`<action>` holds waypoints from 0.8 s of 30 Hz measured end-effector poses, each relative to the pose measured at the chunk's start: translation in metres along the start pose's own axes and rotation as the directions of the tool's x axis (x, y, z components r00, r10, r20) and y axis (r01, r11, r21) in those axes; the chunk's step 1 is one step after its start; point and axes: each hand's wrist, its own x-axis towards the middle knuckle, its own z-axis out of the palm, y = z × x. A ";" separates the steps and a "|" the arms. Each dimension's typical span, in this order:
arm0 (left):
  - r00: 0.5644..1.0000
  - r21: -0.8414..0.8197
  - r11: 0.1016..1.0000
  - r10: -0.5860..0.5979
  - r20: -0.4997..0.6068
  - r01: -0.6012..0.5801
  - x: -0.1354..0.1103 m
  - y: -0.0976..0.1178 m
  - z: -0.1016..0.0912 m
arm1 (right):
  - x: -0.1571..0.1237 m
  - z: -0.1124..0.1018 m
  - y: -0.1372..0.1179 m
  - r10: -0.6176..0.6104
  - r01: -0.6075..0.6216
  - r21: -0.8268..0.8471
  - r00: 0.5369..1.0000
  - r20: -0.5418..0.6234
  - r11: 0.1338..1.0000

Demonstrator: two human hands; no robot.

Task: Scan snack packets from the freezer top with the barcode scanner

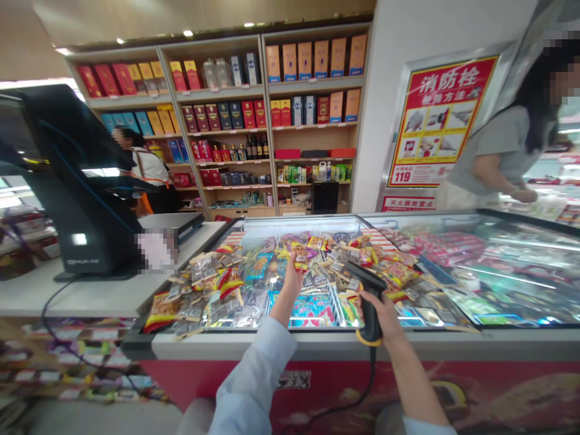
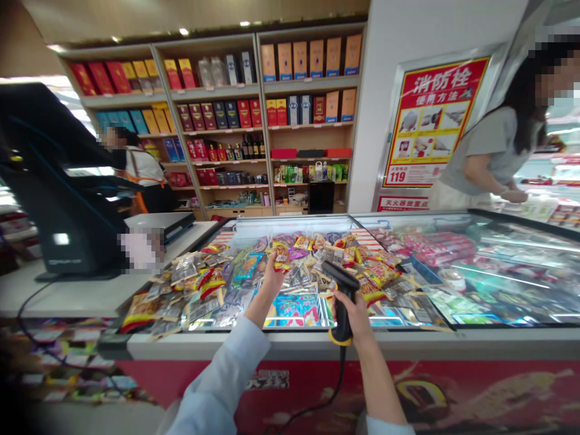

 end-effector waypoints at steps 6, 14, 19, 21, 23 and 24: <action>0.999 0.030 0.999 0.040 -0.002 -0.040 0.007 -0.014 -0.010 | -0.006 0.003 -0.001 0.046 -0.025 -0.139 0.988 0.150 0.990; 0.999 0.091 0.995 0.048 -0.009 -0.047 0.010 -0.017 -0.011 | -0.001 -0.001 0.006 0.070 -0.048 -0.134 0.984 0.165 0.990; 0.997 0.093 0.993 0.072 -0.017 -0.070 0.011 -0.018 -0.011 | -0.004 0.000 0.004 0.068 -0.035 -0.160 0.976 0.205 0.986; 0.995 0.095 0.990 0.100 0.010 -0.100 0.012 -0.019 -0.013 | -0.005 0.001 0.003 0.060 -0.021 -0.168 0.971 0.231 0.986; 0.991 0.094 0.987 0.130 0.029 -0.132 0.013 -0.021 -0.015 | -0.006 0.003 0.002 0.050 -0.008 -0.171 0.969 0.243 0.985; 0.988 0.091 0.984 0.149 0.039 -0.152 0.014 -0.022 -0.016 | -0.007 0.003 0.002 0.048 -0.005 -0.172 0.969 0.243 0.985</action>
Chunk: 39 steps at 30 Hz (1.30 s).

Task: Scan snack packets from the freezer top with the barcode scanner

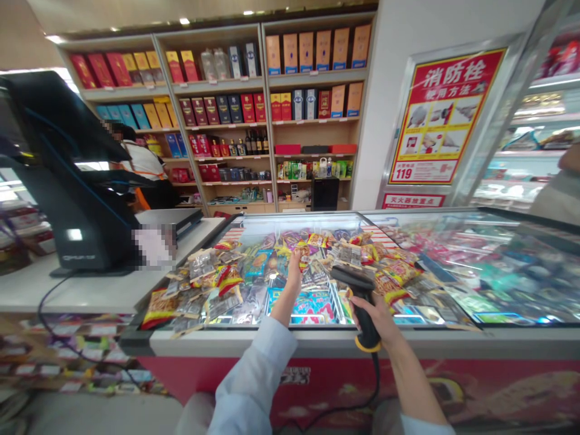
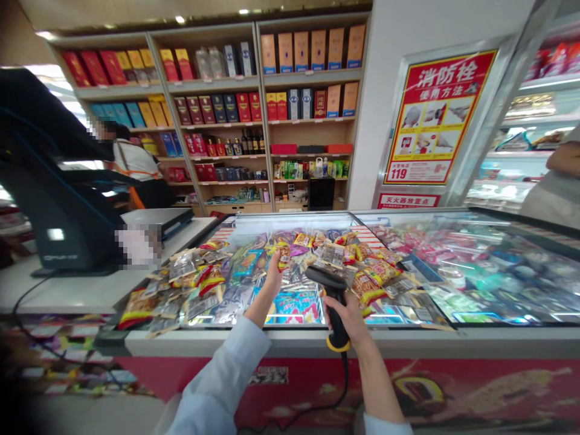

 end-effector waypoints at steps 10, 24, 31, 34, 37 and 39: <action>0.998 0.068 0.997 0.030 -0.054 -0.026 0.005 -0.006 -0.006 | -0.004 0.003 -0.001 -0.005 0.005 0.002 1.000 0.006 1.000; 0.988 0.167 0.976 0.148 -0.039 -0.140 0.006 -0.006 -0.007 | 0.003 -0.008 0.007 0.004 -0.003 -0.017 0.998 0.064 1.000; 0.992 0.083 0.989 0.123 -0.033 -0.120 0.004 -0.005 -0.004 | 0.004 -0.009 0.010 0.018 -0.019 0.006 0.998 0.060 1.000; 0.997 0.048 0.996 0.076 -0.024 -0.075 -0.002 0.001 0.001 | 0.005 -0.008 0.010 0.027 -0.027 0.042 1.000 0.001 0.999; 0.997 0.043 0.996 0.083 -0.006 -0.083 -0.010 0.017 0.004 | 0.008 -0.003 0.003 0.006 -0.001 0.086 0.998 -0.058 0.996; 0.991 0.067 0.989 0.131 0.003 -0.131 -0.014 0.033 0.001 | 0.012 0.004 -0.003 -0.014 0.023 0.112 0.997 -0.080 0.993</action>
